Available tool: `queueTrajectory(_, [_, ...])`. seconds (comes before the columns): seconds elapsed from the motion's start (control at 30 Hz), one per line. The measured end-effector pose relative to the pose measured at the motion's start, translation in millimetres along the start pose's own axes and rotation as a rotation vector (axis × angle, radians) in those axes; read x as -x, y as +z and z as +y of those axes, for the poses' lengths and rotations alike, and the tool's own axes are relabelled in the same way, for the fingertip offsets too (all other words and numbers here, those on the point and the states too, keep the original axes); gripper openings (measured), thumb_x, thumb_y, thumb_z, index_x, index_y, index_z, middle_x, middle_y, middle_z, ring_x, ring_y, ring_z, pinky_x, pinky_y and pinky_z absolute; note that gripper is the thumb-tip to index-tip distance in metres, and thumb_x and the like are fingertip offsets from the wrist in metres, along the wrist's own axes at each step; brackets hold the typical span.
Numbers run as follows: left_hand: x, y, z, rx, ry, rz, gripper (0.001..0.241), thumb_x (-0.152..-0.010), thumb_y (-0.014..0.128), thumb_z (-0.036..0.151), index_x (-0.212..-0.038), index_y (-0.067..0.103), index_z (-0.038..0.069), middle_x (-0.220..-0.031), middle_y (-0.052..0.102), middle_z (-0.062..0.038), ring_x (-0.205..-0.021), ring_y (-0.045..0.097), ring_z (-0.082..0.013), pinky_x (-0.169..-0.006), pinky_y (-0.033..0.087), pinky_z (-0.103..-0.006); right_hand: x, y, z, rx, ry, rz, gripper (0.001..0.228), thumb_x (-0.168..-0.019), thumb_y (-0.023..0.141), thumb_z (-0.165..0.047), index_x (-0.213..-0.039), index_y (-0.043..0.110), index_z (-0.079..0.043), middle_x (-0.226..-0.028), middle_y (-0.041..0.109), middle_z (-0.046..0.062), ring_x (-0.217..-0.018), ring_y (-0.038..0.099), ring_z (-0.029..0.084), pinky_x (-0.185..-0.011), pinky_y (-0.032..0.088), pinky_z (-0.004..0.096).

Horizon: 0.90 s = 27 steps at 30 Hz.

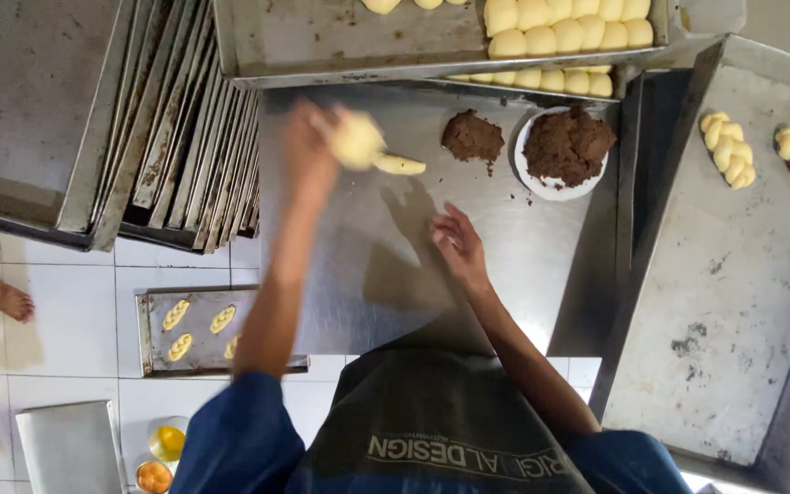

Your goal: Braiding bread dough with chocolate filling on a bakery workbench.

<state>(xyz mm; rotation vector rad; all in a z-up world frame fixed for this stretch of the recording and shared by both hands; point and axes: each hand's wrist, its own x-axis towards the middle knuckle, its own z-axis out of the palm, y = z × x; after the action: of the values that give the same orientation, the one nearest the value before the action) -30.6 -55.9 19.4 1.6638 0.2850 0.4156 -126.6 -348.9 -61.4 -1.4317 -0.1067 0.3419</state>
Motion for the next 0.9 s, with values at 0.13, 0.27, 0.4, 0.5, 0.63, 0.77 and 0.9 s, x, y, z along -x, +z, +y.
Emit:
queueTrajectory(0.13, [126, 65, -47, -0.079, -0.193, -0.248, 0.032, -0.094, 0.078, 0.027, -0.086, 0.055, 0.007, -0.075, 0.052, 0.002, -0.07, 0.047, -0.0088, -0.06, 0.043, -0.0319, 10, 18, -38, -0.39, 0.159, -0.03, 0.056, -0.097, 0.065, -0.026, -0.146, 0.044, -0.009, -0.131, 0.065, 0.002, -0.117, 0.066, 0.016, -0.094, 0.059, 0.031])
queueTrajectory(0.27, [181, 89, -49, -0.221, -0.058, -0.206, 0.04, -0.093, 0.083, 0.024, -0.086, 0.05, 0.003, -0.071, 0.047, -0.005, -0.065, 0.043, -0.0149, -0.057, 0.043, -0.0353, 34, -2, 7, -0.309, 0.329, 0.078, 0.04, -0.096, 0.071, -0.022, -0.127, 0.061, 0.001, -0.107, 0.07, 0.005, -0.091, 0.068, 0.014, -0.073, 0.059, 0.029])
queueTrajectory(0.4, [180, 101, -44, -0.373, -0.022, -0.166, 0.034, -0.096, 0.081, 0.025, -0.094, 0.055, 0.003, -0.072, 0.062, -0.013, -0.062, 0.062, -0.0234, -0.059, 0.05, -0.0391, 25, -24, 36, 0.143, 0.214, 0.223, 0.026, -0.099, 0.077, -0.017, -0.11, 0.067, 0.004, -0.085, 0.068, 0.008, -0.071, 0.061, 0.012, -0.06, 0.05, 0.026])
queueTrajectory(0.5, [171, 108, -52, -0.12, 0.073, -0.185, 0.038, -0.092, 0.077, 0.027, -0.113, 0.056, 0.003, -0.091, 0.071, -0.015, -0.076, 0.073, -0.0273, -0.063, 0.057, -0.038, 3, -22, -7, 0.407, 0.048, 0.289, 0.026, -0.095, 0.076, -0.018, -0.108, 0.066, 0.002, -0.084, 0.071, 0.007, -0.069, 0.065, 0.012, -0.058, 0.052, 0.024])
queueTrajectory(0.63, [167, 115, -86, -0.39, 0.04, -0.228, 0.04, -0.095, 0.074, 0.023, -0.129, 0.061, 0.005, -0.083, 0.067, -0.014, -0.068, 0.069, -0.0313, -0.063, 0.054, -0.0417, -4, -22, -10, 0.745, -0.103, 0.324, 0.035, -0.096, 0.074, -0.026, -0.116, 0.063, 0.001, -0.097, 0.073, 0.011, -0.079, 0.071, 0.023, -0.068, 0.056, 0.035])
queueTrajectory(0.77, [174, 109, -110, -0.822, 0.301, -0.253, 0.04, -0.097, 0.069, 0.027, -0.131, 0.06, 0.008, -0.116, 0.067, -0.014, -0.098, 0.066, -0.0345, -0.082, 0.054, -0.048, -10, -33, 30, 1.306, -0.163, 0.279, 0.056, -0.099, 0.069, -0.043, -0.134, 0.057, -0.001, -0.129, 0.06, 0.02, -0.121, 0.058, 0.037, -0.107, 0.038, 0.06])
queueTrajectory(0.9, [191, 99, -139, -0.877, 0.238, -0.22, 0.046, -0.106, 0.062, 0.032, -0.145, 0.054, 0.008, -0.14, 0.059, -0.015, -0.133, 0.05, -0.0345, -0.118, 0.039, -0.0522, 2, -38, 45, 1.374, -0.273, 0.318, 0.07, -0.105, 0.058, -0.041, -0.157, 0.04, 0.001, -0.161, 0.037, 0.024, -0.149, 0.038, 0.044, -0.12, 0.02, 0.066])
